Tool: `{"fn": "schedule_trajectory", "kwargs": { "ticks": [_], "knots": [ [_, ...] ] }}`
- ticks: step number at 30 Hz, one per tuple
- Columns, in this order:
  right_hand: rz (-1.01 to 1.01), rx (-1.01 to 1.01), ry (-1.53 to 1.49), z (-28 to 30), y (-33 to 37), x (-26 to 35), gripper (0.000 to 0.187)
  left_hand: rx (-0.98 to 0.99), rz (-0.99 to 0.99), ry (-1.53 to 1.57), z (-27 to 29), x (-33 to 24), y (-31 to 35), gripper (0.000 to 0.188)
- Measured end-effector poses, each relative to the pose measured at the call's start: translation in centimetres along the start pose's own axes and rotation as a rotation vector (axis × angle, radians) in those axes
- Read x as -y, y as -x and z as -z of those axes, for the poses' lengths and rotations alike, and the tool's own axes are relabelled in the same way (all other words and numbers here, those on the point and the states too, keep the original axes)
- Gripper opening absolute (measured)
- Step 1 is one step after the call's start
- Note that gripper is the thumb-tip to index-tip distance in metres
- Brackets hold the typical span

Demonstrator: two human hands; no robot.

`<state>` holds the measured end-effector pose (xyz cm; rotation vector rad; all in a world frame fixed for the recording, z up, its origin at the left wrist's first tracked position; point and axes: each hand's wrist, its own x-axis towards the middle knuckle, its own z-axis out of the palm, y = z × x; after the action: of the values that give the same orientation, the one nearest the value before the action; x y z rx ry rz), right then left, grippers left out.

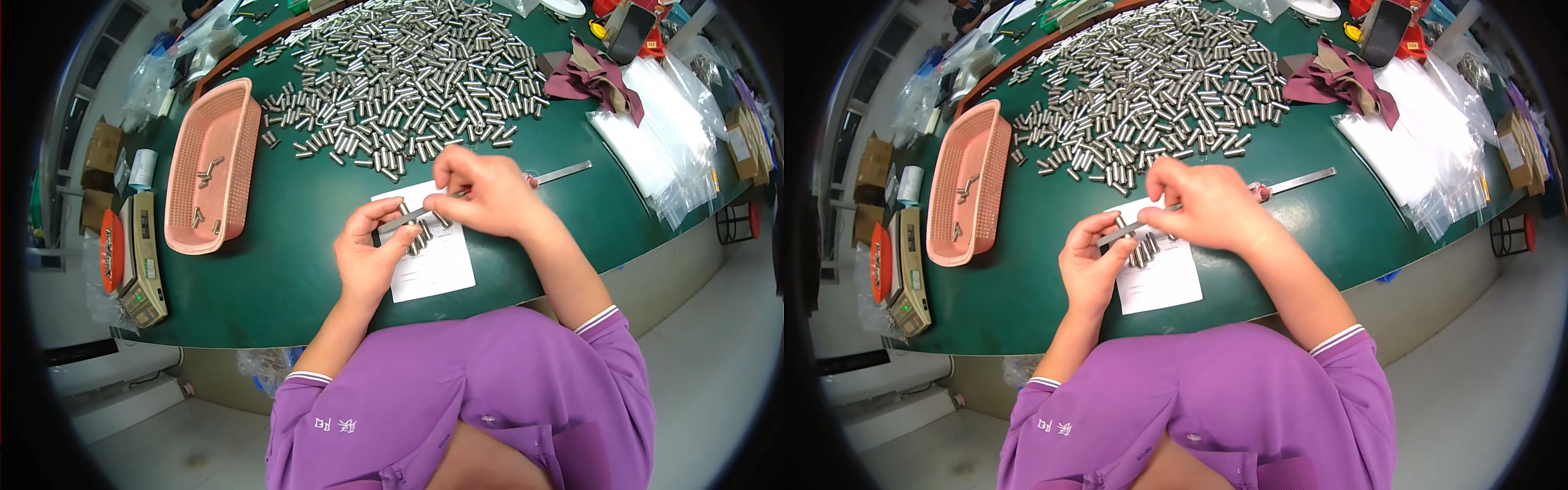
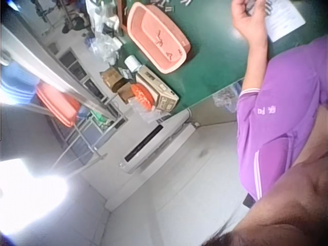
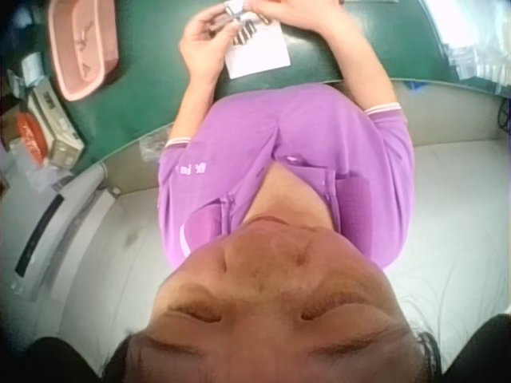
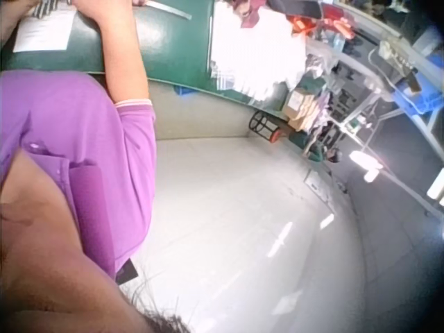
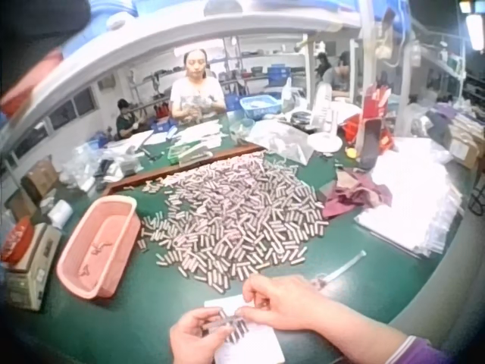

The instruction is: The person sorts small cylindrical metal parts from a large pile on a green workbench. They pick up the parts one by one, inspect them, and arrange them in neat rows on a white piece of paper. The person occasionally uses a pink basket to hold sorted parts and a plastic bag to store them.

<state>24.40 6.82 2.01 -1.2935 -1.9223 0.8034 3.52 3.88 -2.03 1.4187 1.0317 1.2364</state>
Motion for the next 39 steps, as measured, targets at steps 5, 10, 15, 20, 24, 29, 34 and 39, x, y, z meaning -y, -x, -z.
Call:
{"fn": "schedule_trajectory", "kwargs": {
  "ticks": [5,10,15,20,24,29,34,39],
  "knots": [
    [0.004,0.034,0.002,0.1,-0.1,0.2,0.030,-0.048,0.048,0.075,0.0,0.3,0.4,0.040],
    [0.080,-0.018,-0.040,-0.7,0.1,0.2,0.030,-0.013,0.056,0.121,0.0,0.5,0.2,0.040],
    [-0.034,-0.033,-0.017,1.7,-0.2,-0.9,0.031,0.003,0.064,0.303,0.5,0.2,0.0,0.039],
    [-0.048,-0.025,-0.066,1.7,-0.2,-0.6,0.031,0.022,0.066,0.352,0.4,0.3,-0.2,0.039],
    [0.014,0.019,-0.061,-0.7,0.0,0.8,0.031,0.031,0.129,0.262,0.2,0.7,0.0,0.041],
    [-0.072,-0.023,-0.030,1.3,-0.2,-1.2,0.027,0.090,0.080,0.442,0.6,0.9,0.0,0.039],
    [-0.144,-0.154,0.146,2.2,-0.7,-1.6,0.025,0.029,0.048,0.333,1.6,0.0,0.0,0.039],
    [-0.052,-0.165,0.275,1.0,-0.2,-2.7,0.018,-0.002,-0.119,-0.441,4.4,-1.1,1.8,0.033]
  ]
}}
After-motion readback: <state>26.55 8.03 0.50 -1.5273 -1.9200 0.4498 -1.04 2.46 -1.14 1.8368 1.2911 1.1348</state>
